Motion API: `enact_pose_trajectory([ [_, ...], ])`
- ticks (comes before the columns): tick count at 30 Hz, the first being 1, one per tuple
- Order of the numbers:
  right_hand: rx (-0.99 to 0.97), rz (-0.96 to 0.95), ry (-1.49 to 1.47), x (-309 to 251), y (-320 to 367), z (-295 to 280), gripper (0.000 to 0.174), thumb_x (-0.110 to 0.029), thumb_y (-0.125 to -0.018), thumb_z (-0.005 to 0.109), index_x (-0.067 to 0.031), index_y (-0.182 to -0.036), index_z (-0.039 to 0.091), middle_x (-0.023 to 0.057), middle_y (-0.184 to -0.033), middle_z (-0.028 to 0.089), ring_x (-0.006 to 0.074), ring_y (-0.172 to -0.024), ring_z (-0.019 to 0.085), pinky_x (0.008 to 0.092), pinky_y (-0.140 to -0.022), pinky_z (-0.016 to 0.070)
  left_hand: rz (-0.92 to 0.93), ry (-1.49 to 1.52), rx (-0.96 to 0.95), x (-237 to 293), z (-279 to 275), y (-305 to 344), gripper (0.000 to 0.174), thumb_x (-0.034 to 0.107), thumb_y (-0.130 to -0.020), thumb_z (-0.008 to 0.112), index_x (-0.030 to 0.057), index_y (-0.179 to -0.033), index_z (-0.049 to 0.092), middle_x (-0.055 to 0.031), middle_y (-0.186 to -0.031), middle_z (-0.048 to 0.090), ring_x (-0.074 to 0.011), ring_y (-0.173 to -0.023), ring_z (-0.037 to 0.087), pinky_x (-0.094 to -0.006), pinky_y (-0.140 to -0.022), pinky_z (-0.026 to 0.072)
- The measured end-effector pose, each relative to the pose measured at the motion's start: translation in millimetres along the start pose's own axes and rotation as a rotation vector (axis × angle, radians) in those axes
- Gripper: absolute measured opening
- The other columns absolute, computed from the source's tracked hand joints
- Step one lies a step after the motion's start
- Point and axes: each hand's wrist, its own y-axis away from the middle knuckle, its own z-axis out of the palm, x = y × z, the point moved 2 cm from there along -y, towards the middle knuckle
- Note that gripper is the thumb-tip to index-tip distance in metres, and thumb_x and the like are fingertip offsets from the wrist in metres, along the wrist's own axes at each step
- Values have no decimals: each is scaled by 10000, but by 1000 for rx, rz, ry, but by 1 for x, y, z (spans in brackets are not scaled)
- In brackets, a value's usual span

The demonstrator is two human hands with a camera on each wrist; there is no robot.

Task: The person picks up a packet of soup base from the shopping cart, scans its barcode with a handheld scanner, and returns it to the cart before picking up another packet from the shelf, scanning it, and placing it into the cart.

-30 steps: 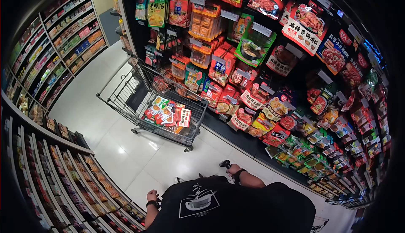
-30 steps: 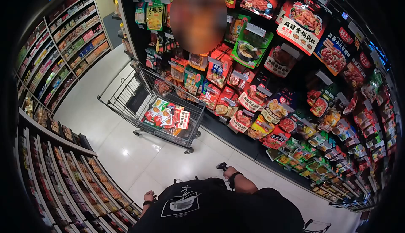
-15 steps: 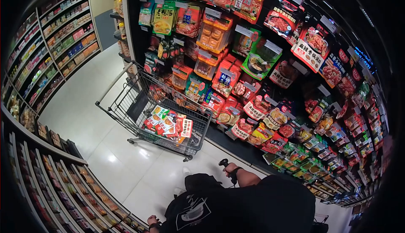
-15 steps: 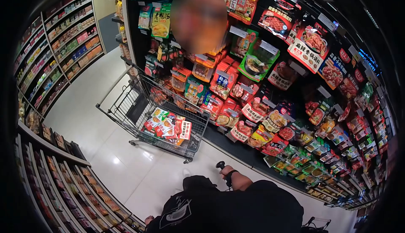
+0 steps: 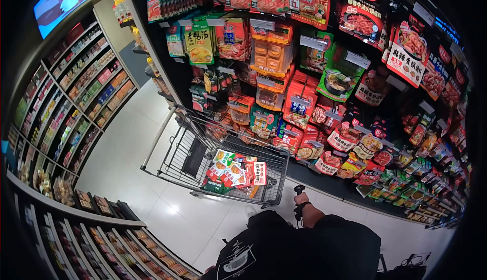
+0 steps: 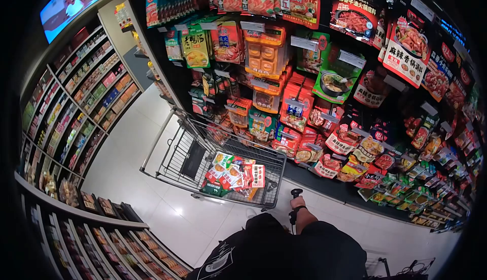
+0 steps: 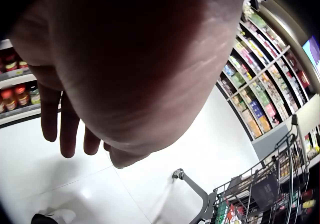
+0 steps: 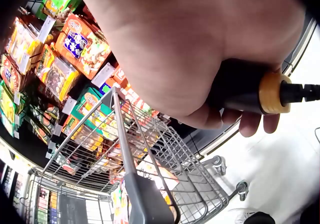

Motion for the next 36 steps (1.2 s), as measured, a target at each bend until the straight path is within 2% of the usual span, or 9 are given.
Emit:
enact_pose_trajectory([
  [3, -78, 29, 27, -16, 18, 8, 363, -97, -746, 481, 85, -1060, 490, 224, -813, 647, 314, -762, 669, 396, -681, 519, 25, -102, 2, 66, -13, -18, 238, 79, -808, 615, -34, -1016, 596, -109, -789, 625, -198, -624, 606, -316, -491, 491],
  [7, -209, 78, 52, 3, 0, 38, 350, -135, -730, 561, 64, -1017, 549, 205, -821, 652, 306, -751, 668, 390, -692, 524, 138, -177, 95, 150, -18, -54, 280, 92, -820, 608, -31, -1071, 589, -122, -805, 634, -215, -630, 625, -319, -485, 506],
  [11, -277, 89, 63, 29, -8, 57, 345, -143, -721, 586, 58, -1000, 565, 196, -821, 653, 302, -743, 668, 388, -686, 526, 245, -361, 251, 252, 29, -60, 427, 117, -808, 631, -67, -1175, 516, -181, -953, 630, -305, -873, 637, -378, -842, 497],
  [13, -298, 80, 69, 46, -16, 66, 342, -147, -717, 598, 55, -992, 573, 192, -821, 653, 299, -738, 668, 388, -683, 528, 578, -737, 462, 288, 46, -73, 515, 81, -785, 624, -67, -1245, 445, -243, -1172, 531, -363, -1112, 523, -403, -969, 421],
  [15, -294, 68, 67, 60, -26, 71, 340, -151, -712, 610, 52, -984, 581, 187, -821, 654, 297, -734, 668, 387, -680, 529, 702, -665, 593, 333, 84, -43, 589, 56, -771, 604, -57, -1299, 369, -274, -1366, 329, -393, -1287, 316, -411, -1060, 312],
  [17, -268, 65, 38, 59, -27, 63, 338, -155, -708, 623, 49, -975, 589, 183, -821, 654, 295, -730, 668, 387, -677, 531, 806, -684, 656, 368, 107, -24, 611, 65, -779, 583, -37, -1328, 335, -251, -1428, 223, -390, -1318, 251, -395, -1093, 259],
  [23, -177, 134, -60, 34, 10, 22, 299, -149, -676, 658, 45, -901, 624, 153, -781, 666, 245, -648, 669, 380, -620, 537, 1107, -992, 651, 419, 146, -12, 515, 95, -798, 557, -26, -1277, 410, -227, -1402, 298, -383, -1316, 258, -457, -1101, 210],
  [29, 71, 192, -95, 45, 30, 30, 191, -113, -665, 700, 24, -791, 659, 123, -709, 669, 211, -627, 662, 347, -613, 521, 1418, -1160, 345, 434, 154, -72, 167, 52, -716, 547, 53, -855, 642, -133, -1016, 620, -375, -1187, 415, -502, -1068, 237],
  [36, 44, 461, -427, 76, 57, 93, 151, -114, -699, 726, 18, -740, 665, 94, -677, 659, 188, -593, 636, 333, -539, 497, 1132, -1565, 152, 463, 153, -110, 209, 142, -678, 551, 151, -813, 709, -104, -869, 674, -257, -947, 589, -435, -1063, 259],
])
